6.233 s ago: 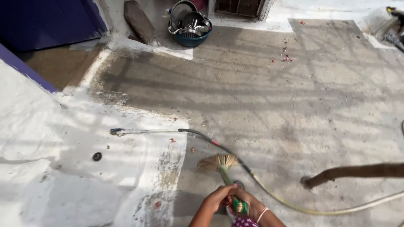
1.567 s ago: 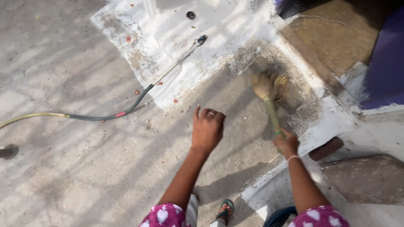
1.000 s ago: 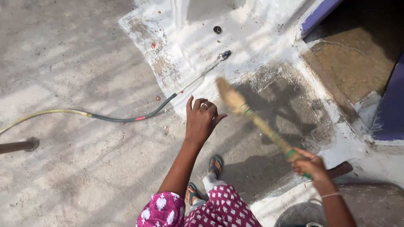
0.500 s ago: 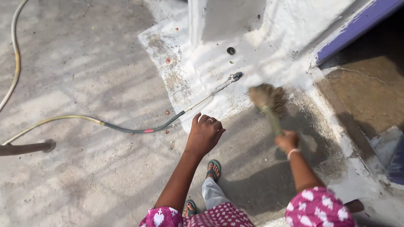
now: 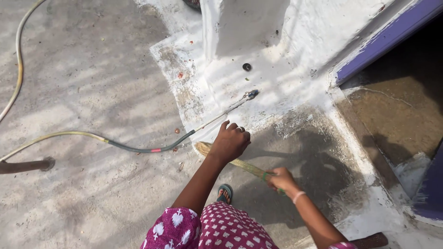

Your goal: Sweeping the floor of an outdoor concrete yard with a small broom.

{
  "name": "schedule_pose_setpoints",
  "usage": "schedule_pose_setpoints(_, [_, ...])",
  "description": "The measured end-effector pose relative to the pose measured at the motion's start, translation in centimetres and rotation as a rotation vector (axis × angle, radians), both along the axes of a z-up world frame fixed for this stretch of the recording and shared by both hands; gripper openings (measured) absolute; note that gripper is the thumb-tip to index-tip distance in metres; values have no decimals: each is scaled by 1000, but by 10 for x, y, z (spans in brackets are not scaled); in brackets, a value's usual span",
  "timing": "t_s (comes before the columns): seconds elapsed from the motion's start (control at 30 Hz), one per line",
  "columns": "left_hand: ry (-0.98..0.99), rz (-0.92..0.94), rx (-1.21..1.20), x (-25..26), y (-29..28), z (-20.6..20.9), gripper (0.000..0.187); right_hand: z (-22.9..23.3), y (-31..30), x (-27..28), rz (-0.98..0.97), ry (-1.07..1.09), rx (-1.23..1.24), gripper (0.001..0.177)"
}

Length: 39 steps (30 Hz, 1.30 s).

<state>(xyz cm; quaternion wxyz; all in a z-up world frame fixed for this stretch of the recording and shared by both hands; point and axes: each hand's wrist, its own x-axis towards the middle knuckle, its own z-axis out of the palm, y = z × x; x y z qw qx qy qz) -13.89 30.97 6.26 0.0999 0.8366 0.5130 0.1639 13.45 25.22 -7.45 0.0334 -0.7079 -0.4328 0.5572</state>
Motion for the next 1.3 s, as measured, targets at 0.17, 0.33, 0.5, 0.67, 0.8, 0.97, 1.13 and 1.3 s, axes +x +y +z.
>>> schedule_pose_setpoints(0.17, [22, -69, -17, 34, 21, -5, 19, 82, 48, 86, -62, -20, 104, 64])
schedule_pose_setpoints(0.33, [-17, -133, -17, 63, 29, -4, 19, 88, 101, 116, -161, -123, 305, 74])
schedule_pose_setpoints(0.5, [-18, -221, 2, 91, 57, -11, 18, 37, 167, 96, -287, -340, 463, 61])
schedule_pose_setpoints(0.67, [-22, -236, -58, 113, 105, -25, 18, -39, 174, 115, -67, -462, 404, 42])
schedule_pose_setpoints(0.8, [-56, -227, -63, 138, 128, -28, 18, -24, 149, 119, 88, -249, 191, 28])
schedule_pose_setpoints(0.97, [-88, -238, -62, 139, 168, 0, 18, 50, 187, 191, -164, 20, 32, 68])
schedule_pose_setpoints(1.13, [-68, -202, -102, 138, 177, -5, 17, 98, 187, 237, -197, 74, 47, 73])
schedule_pose_setpoints(1.3, [-82, -165, -246, 139, 168, -11, 18, 52, 188, 168, -185, -205, 305, 73])
